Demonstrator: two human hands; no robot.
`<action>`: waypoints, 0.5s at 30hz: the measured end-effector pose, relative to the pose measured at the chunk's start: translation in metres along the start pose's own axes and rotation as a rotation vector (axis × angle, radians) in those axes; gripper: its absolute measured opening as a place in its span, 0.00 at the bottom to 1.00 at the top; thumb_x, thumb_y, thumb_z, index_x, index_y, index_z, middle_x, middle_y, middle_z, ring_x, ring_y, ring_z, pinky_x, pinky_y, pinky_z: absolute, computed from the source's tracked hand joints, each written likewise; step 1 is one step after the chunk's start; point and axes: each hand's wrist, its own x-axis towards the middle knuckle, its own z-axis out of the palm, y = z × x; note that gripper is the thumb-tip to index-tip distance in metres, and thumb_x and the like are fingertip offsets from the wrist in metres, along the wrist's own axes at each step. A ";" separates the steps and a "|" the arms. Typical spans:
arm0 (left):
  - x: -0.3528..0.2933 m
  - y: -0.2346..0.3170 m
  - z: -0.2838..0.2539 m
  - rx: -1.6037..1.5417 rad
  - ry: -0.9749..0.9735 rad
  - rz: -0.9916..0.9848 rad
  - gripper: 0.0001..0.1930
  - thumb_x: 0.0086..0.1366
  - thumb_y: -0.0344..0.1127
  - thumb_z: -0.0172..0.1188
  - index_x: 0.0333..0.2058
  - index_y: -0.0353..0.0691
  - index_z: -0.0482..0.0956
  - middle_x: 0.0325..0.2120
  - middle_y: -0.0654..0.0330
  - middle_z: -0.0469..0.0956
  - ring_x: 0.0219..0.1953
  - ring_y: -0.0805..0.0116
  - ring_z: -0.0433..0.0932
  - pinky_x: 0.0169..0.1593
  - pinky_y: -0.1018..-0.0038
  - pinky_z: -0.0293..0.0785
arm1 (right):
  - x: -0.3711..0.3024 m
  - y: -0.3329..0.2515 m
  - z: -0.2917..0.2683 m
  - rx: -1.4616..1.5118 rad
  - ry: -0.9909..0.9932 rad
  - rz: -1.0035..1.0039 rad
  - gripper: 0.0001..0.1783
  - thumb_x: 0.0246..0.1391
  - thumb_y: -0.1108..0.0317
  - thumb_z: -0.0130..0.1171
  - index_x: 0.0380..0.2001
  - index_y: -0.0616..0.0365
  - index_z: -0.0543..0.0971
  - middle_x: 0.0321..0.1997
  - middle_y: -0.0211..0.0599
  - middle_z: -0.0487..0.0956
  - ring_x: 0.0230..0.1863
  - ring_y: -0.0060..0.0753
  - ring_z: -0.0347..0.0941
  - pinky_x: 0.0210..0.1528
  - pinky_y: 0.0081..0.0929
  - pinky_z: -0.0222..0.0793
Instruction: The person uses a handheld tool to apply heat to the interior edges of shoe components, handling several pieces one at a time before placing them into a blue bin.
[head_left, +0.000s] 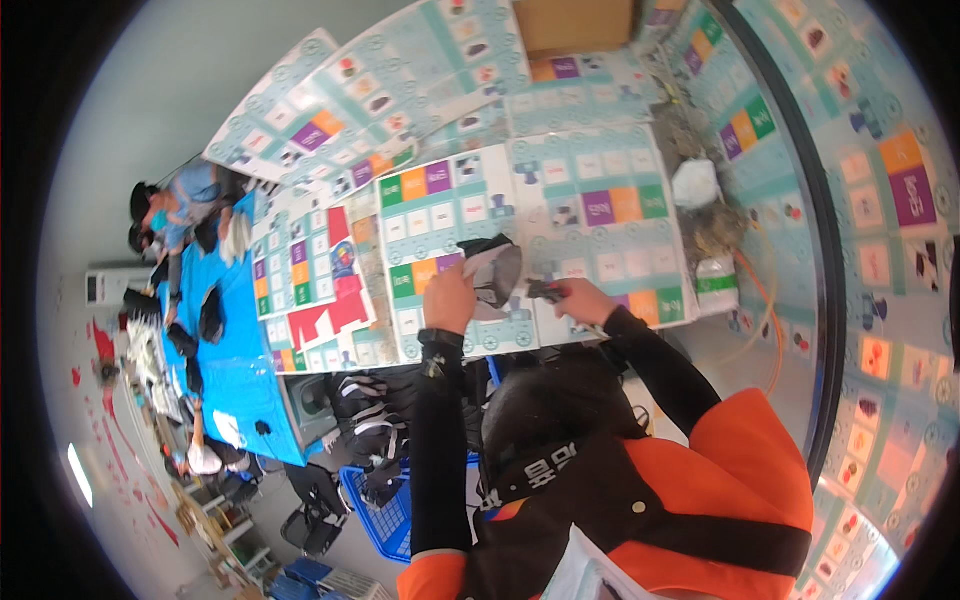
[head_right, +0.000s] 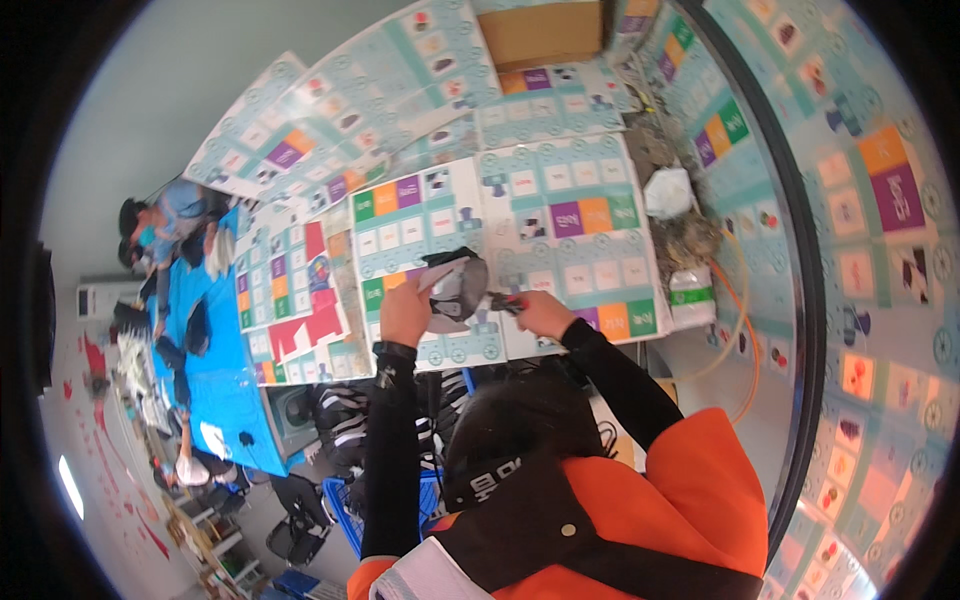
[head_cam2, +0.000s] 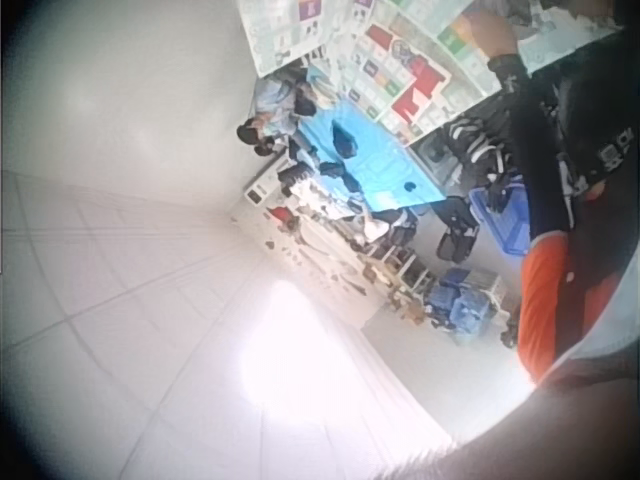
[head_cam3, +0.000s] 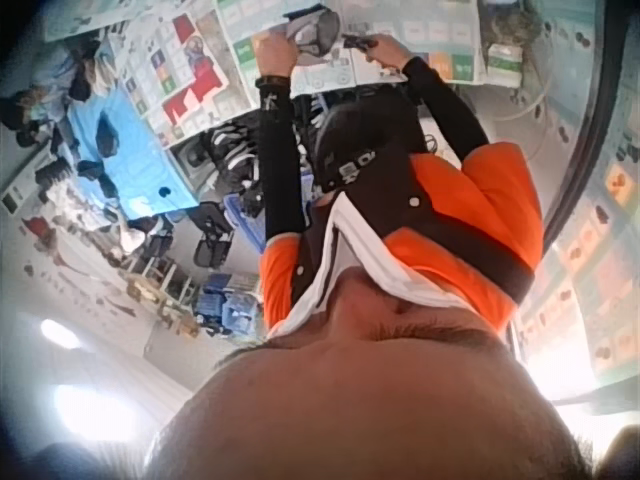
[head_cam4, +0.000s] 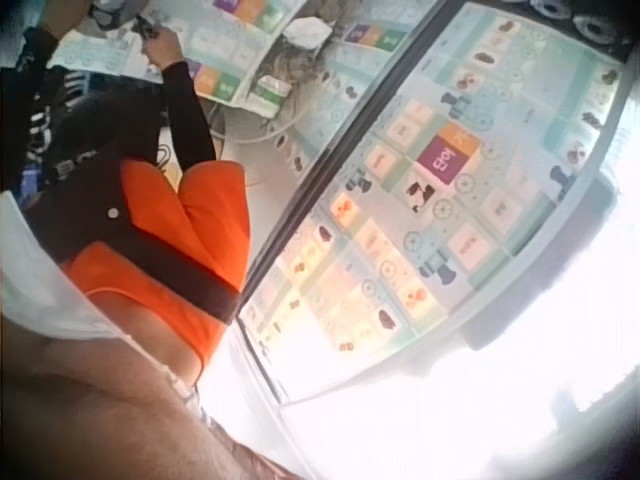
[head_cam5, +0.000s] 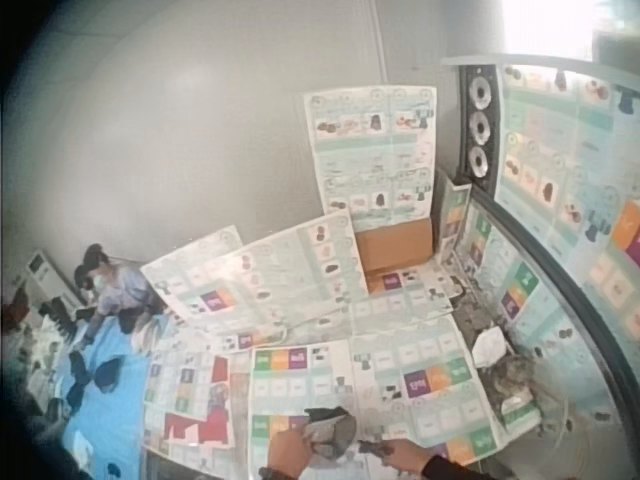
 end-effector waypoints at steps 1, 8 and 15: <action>-0.009 -0.006 0.006 0.015 -0.001 -0.016 0.13 0.67 0.41 0.60 0.43 0.40 0.84 0.28 0.45 0.83 0.34 0.42 0.83 0.36 0.51 0.79 | 0.009 0.031 -0.002 -0.006 0.171 -0.230 0.16 0.49 0.69 0.59 0.41 0.65 0.82 0.25 0.49 0.82 0.21 0.44 0.78 0.27 0.41 0.74; -0.112 -0.111 0.001 -0.263 0.321 -0.386 0.17 0.70 0.43 0.60 0.39 0.30 0.80 0.28 0.35 0.78 0.31 0.39 0.81 0.32 0.50 0.75 | 0.021 0.131 -0.118 -0.511 0.584 -0.071 0.17 0.60 0.72 0.58 0.52 0.64 0.76 0.52 0.61 0.76 0.55 0.63 0.72 0.54 0.52 0.70; -0.254 -0.313 -0.215 -0.313 1.650 -0.590 0.18 0.70 0.29 0.52 0.57 0.28 0.70 0.51 0.49 0.76 0.56 0.57 0.75 0.58 0.64 0.71 | 0.029 0.064 -0.101 -0.675 0.515 -0.258 0.20 0.55 0.79 0.58 0.52 0.64 0.74 0.60 0.52 0.70 0.63 0.57 0.64 0.63 0.49 0.66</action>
